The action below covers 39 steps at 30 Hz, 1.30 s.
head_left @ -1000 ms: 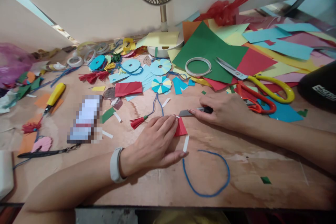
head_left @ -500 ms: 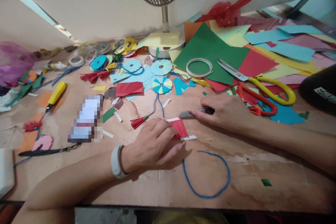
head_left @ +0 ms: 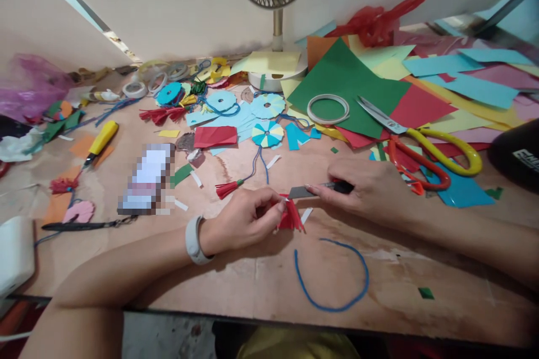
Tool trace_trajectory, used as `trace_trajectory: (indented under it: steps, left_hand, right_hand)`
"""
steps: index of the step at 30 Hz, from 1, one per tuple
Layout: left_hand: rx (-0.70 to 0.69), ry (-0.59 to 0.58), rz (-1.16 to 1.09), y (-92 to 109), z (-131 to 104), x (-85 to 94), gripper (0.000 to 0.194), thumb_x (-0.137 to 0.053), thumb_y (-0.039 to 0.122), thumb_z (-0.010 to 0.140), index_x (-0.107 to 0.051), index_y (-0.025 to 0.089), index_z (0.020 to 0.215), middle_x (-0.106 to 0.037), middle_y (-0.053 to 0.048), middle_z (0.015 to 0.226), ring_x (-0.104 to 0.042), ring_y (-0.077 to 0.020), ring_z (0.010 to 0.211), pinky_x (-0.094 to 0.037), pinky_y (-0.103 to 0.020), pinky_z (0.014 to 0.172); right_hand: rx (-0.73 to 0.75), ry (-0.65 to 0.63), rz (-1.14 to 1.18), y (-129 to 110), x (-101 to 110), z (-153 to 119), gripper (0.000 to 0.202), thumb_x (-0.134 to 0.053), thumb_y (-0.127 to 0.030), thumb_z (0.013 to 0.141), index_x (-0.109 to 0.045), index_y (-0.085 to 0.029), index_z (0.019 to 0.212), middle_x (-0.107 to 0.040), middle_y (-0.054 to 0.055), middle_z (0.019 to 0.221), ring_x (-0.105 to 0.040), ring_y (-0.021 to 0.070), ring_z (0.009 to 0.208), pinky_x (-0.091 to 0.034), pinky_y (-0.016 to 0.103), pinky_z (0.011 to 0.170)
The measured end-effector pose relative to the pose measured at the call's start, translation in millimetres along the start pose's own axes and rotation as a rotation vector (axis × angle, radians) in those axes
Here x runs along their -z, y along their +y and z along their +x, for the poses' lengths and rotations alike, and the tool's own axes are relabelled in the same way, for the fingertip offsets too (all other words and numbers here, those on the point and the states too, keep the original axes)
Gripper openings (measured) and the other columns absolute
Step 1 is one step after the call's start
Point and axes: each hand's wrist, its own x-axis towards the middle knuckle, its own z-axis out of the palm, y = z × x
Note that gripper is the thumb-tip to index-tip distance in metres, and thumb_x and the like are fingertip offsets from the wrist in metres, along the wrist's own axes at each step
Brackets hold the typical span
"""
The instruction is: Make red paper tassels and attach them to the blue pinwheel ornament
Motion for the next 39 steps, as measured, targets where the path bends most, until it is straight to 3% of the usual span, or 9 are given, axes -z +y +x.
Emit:
trace_trajectory:
  steps: [11, 27, 39]
  left_hand:
    - [0.027, 0.019, -0.077, 0.0, 1.5, -3.3, 0.025, -0.055, 0.027, 0.092, -0.073, 0.01, 0.089, -0.055, 0.003, 0.055, -0.042, -0.0057, 0.047, -0.029, -0.018, 0.045]
    - [0.014, 0.026, -0.088, -3.4, 2.1, -3.1, 0.022, -0.058, 0.025, 0.09, -0.072, 0.01, 0.085, -0.058, 0.002, 0.058, -0.044, -0.0057, 0.05, -0.032, -0.017, 0.047]
    - [0.002, 0.022, -0.08, -3.8, 2.7, -2.3, 0.025, -0.057, 0.028, 0.09, -0.073, 0.01, 0.084, -0.058, 0.001, 0.057, -0.04, -0.0058, 0.05, -0.029, -0.017, 0.045]
  right_hand:
    - [0.064, 0.018, -0.035, -3.8, 0.8, -2.0, 0.041, -0.057, -0.049, 0.098, -0.055, -0.02, 0.069, -0.06, 0.003, 0.067, -0.051, 0.0162, 0.062, -0.032, 0.032, 0.06]
    - [0.093, 0.046, -0.031, -7.1, 2.0, -1.7, 0.039, -0.058, -0.047, 0.097, -0.054, -0.02, 0.069, -0.059, 0.003, 0.066, -0.051, 0.0165, 0.062, -0.032, 0.033, 0.059]
    - [0.073, -0.007, -0.074, -4.4, 2.2, -2.6, 0.04, -0.056, -0.049, 0.098, -0.057, -0.02, 0.07, -0.063, 0.005, 0.07, -0.053, 0.0183, 0.065, -0.032, 0.033, 0.06]
